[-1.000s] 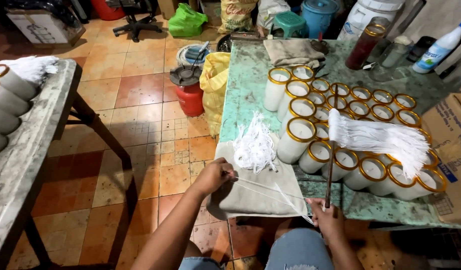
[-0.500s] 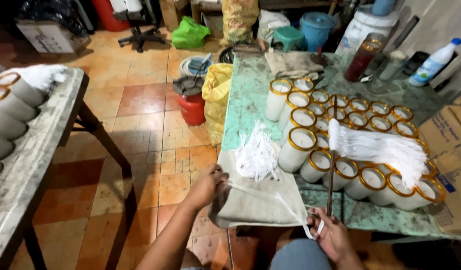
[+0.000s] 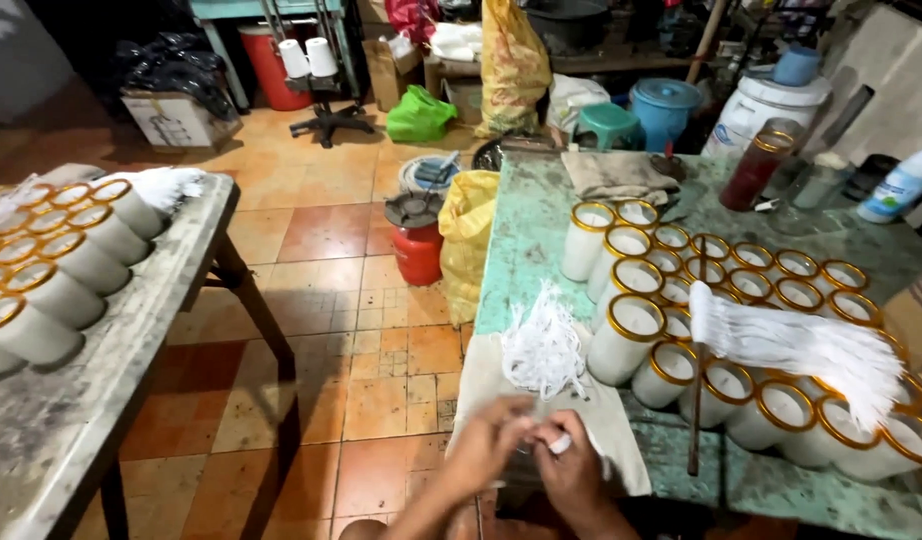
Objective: Tying candle wicks onto a horizontal support bar over rows of candle jars in preparation for pouring wax.
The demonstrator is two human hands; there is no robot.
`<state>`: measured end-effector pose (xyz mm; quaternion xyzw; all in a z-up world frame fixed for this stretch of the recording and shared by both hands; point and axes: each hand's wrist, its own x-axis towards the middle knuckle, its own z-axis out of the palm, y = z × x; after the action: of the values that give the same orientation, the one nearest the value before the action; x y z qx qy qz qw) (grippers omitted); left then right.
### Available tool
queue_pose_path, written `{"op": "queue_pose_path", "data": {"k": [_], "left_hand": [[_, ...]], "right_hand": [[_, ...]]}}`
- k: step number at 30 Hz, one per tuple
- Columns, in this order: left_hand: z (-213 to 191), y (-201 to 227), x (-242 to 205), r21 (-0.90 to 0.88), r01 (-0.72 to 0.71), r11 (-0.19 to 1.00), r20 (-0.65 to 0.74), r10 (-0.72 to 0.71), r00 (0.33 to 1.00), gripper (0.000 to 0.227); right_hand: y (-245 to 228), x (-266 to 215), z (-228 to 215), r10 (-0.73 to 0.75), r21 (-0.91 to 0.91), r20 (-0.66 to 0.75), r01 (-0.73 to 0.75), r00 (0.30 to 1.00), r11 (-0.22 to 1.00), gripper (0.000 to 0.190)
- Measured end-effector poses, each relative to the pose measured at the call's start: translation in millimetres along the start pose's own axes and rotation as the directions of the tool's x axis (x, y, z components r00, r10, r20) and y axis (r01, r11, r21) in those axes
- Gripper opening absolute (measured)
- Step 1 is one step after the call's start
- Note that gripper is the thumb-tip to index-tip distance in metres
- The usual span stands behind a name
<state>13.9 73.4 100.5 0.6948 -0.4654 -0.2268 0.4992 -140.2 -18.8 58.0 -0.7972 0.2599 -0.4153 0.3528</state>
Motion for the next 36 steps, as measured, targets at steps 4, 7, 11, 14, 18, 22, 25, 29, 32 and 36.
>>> {"op": "queue_pose_path", "data": {"k": [4,7,11,14,18,22,25,29,32,36], "left_hand": [[10,26,-8,-0.434,0.088,0.896,0.106,-0.046,0.993,0.043],[5,27,-6,-0.594,0.202,0.779,0.110,-0.171,0.979,0.026],[6,4,-2,-0.675,0.309,0.670,0.164,-0.272,0.948,0.014],[2,13,-3,-0.685,0.333,0.647,0.169,-0.304,0.938,0.002],[-7,41,0,-0.525,0.298,0.797,0.131,-0.270,0.954,0.007],[-8,41,6,-0.308,-0.016,0.951,0.080,0.042,0.996,0.002],[-9,44,7,-0.292,-0.064,0.954,0.157,0.113,0.981,0.004],[-4,31,11,-0.544,-0.084,0.835,-0.082,0.046,0.996,0.012],[1,26,12,-0.407,-0.045,0.912,-0.260,-0.068,0.963,0.005],[-4,35,4,-0.263,-0.170,0.950,-0.324,0.079,0.943,0.008]], "right_hand": [[-41,25,0,-0.273,-0.096,-0.077,0.266,0.959,0.959,0.017],[-44,31,-3,-0.342,-0.090,-0.138,0.332,0.930,0.939,0.013],[-55,32,-12,-0.343,-0.029,-0.094,0.342,0.935,0.939,0.012],[-49,29,-8,-0.327,-0.020,-0.145,0.328,0.934,0.944,0.012],[-28,23,6,0.157,0.179,-0.098,-0.138,0.983,0.974,0.017],[9,24,18,0.488,0.734,0.560,-0.674,0.670,0.083,0.021],[25,22,16,0.195,0.565,0.823,-0.807,0.534,-0.171,0.041],[-27,41,-2,0.453,0.685,0.573,-0.703,0.683,0.192,0.015],[-6,36,7,0.424,0.680,0.254,-0.472,0.869,0.561,0.011],[-49,43,-19,0.402,0.536,0.285,-0.492,0.870,0.686,0.013]]}}
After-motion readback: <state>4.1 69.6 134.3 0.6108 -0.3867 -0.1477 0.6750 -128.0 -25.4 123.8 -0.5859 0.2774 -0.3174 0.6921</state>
